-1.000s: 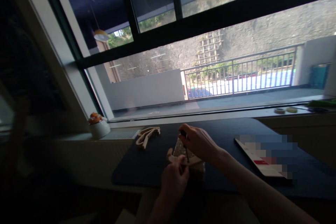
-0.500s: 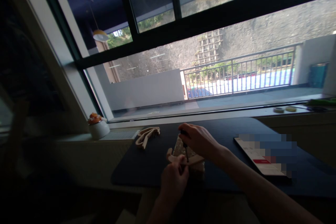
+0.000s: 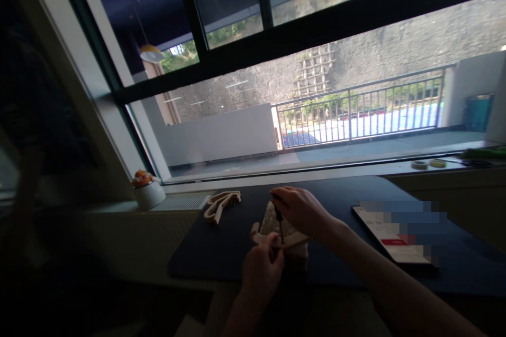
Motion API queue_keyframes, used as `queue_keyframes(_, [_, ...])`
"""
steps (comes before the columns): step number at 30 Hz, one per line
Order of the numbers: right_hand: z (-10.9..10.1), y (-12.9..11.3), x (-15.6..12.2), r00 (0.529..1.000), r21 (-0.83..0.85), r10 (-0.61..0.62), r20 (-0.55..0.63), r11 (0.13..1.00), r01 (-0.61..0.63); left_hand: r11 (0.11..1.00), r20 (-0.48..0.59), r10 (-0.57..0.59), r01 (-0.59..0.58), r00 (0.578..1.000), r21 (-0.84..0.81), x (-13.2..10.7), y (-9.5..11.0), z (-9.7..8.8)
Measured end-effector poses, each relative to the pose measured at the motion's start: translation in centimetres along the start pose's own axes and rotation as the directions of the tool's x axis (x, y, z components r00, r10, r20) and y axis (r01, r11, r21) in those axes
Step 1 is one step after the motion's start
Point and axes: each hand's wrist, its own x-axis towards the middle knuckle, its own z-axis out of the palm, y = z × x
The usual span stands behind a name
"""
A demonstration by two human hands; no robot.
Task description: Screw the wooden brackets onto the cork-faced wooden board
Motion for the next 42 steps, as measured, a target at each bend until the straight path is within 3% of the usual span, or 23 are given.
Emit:
queue_keyframes(16, [-0.7,-0.1,-0.1,1.0,0.021,-0.01,0.025,1.0,0.01,1.0,0.003,-0.004,0.004,1.0,0.004,-0.2,0.1,-0.1])
queue_keyframes(27, [-0.7,-1.0,0.3,0.997,-0.045,0.074,0.032,0.996,-0.073,1.0,0.008,-0.007,0.006,1.0,0.018,-0.2,0.2,-0.2])
queue_keyframes(42, [-1.7,0.1,-0.8,0.995,0.009,-0.016,0.095,1.0,0.015,1.0,0.02,-0.007,0.006,1.0,0.019,-0.2,0.1,0.0])
